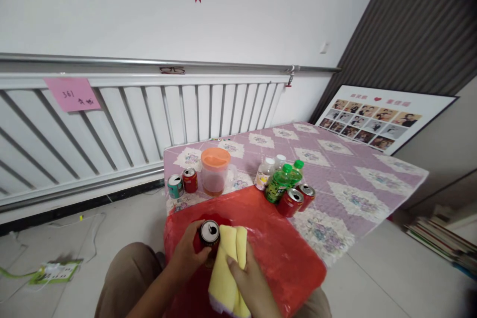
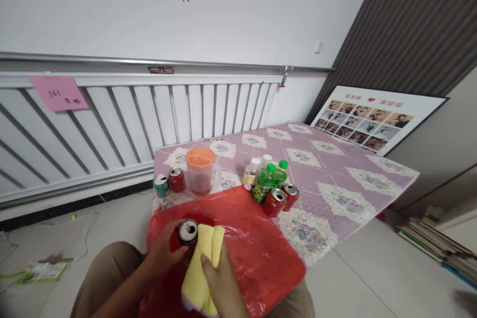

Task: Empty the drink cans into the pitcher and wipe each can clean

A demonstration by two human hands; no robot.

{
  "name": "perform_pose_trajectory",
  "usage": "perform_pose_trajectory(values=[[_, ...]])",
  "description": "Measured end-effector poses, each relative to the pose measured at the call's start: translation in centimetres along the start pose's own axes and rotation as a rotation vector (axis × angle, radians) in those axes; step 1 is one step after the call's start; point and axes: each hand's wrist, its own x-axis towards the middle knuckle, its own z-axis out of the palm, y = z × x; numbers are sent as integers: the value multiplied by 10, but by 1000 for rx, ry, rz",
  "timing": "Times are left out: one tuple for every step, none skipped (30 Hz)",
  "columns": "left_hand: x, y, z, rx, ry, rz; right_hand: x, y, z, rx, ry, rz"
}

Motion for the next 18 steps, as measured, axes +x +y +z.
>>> perform_pose_trajectory(values=[[-1, 0, 2, 8, 20, 0, -2, 2, 0, 5, -1, 10], [-2, 0, 4, 17, 40, -3, -4, 4, 0, 8, 2, 20], [-3, 1, 6, 25, 55, -8, -5, 6, 1, 13, 11, 29], [-4, 1, 7, 33, 72, -15, -6, 8, 1, 22, 19, 37], [-4, 1, 8, 38, 88, -22, -6, 10, 0, 36, 28, 43], [-4, 1, 9, 41, 97, -27, -6, 12, 0, 55, 36, 49], [-4, 1, 10, 42, 102, -28, -5, 13, 0, 77, 39, 55], [-4, 1, 10, 44, 105, -28, -5, 15, 0, 98, 37, 65], [-3, 1, 10, 48, 104, -25, -5, 16, 0, 116, 32, 79], [-3, 1, 10, 55, 103, -18, -5, 17, 0, 132, 26, 93], [-2, 1, 10, 64, 103, -9, -5, 18, 0, 147, 21, 105], [-2, 1, 10, 73, 104, 3, -5, 19, 0, 165, 18, 114], [-1, 1, 10, 78, 104, 12, -5, 19, 0, 186, 15, 120], [-1, 2, 10, 80, 101, 17, -6, 19, 1, 214, 11, 126], [0, 2, 9, 78, 93, 16, -7, 18, 1, 251, 2, 134], [1, 2, 9, 75, 81, 12, -8, 17, 0, 297, -12, 147], [2, 3, 7, 70, 62, 6, -9, 15, -1, 349, -34, 169], [3, 3, 6, 66, 38, 0, -10, 12, -2, 403, -61, 196]])
